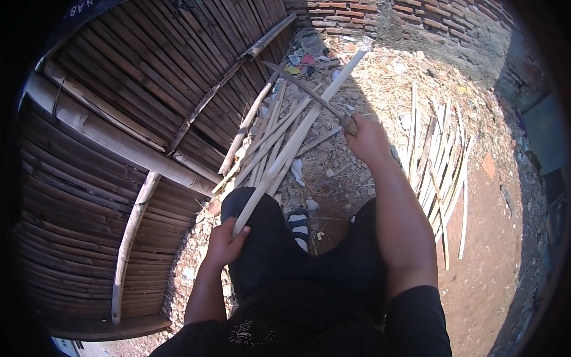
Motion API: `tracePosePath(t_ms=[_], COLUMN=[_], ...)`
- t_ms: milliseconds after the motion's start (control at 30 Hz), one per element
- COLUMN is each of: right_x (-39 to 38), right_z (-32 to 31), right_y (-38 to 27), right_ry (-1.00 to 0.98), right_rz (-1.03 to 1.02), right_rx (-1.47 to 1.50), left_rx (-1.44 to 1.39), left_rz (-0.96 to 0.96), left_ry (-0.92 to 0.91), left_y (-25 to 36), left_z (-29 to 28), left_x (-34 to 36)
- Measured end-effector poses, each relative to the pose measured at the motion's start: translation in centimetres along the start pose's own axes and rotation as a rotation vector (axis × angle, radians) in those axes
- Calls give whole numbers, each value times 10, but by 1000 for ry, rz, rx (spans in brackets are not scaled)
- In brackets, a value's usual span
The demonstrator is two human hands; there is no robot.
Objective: The person shaves a piece of bamboo using a knife, removing thin strips of wood while sitting down.
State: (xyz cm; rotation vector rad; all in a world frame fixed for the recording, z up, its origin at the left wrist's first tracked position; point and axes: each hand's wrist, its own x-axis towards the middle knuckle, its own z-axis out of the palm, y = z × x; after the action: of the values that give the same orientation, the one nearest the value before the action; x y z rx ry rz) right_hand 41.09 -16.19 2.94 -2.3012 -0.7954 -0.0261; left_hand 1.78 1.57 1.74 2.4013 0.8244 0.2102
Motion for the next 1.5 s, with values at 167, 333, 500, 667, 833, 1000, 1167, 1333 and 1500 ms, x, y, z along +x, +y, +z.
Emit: tracePosePath(t_ms=[167,333,500,667,833,1000,1167,1333,1500], right_x=[-17,-34,-28,-2,-9,-28,-37,-14,3], right_z=[4,27,24,-1,-6,19,26,7,-2], right_y=[-16,-50,-44,-1,-8,-36,-51,-22,12], right_ry=[-26,-271,-174,17,-23,-207,-227,-40,138], right_rz=[-265,-661,-562,-132,-195,-630,-756,-338,-49], right_rx=[-133,-228,-211,-74,-56,-225,-213,-146,1], left_rx=[-43,-42,-3,-15,-48,-68,-45,-34,-46], left_rz=[-2,-9,-6,23,12,-24,-6,-21,31], left_ry=[-3,13,28,17,-14,12,16,29,17], left_y=[1,-1,-6,0,-4,-4,-2,-5,1], left_z=[1,1,2,1,2,3,0,3,1], left_x=[0,-1,-3,0,1,-1,-2,-1,0])
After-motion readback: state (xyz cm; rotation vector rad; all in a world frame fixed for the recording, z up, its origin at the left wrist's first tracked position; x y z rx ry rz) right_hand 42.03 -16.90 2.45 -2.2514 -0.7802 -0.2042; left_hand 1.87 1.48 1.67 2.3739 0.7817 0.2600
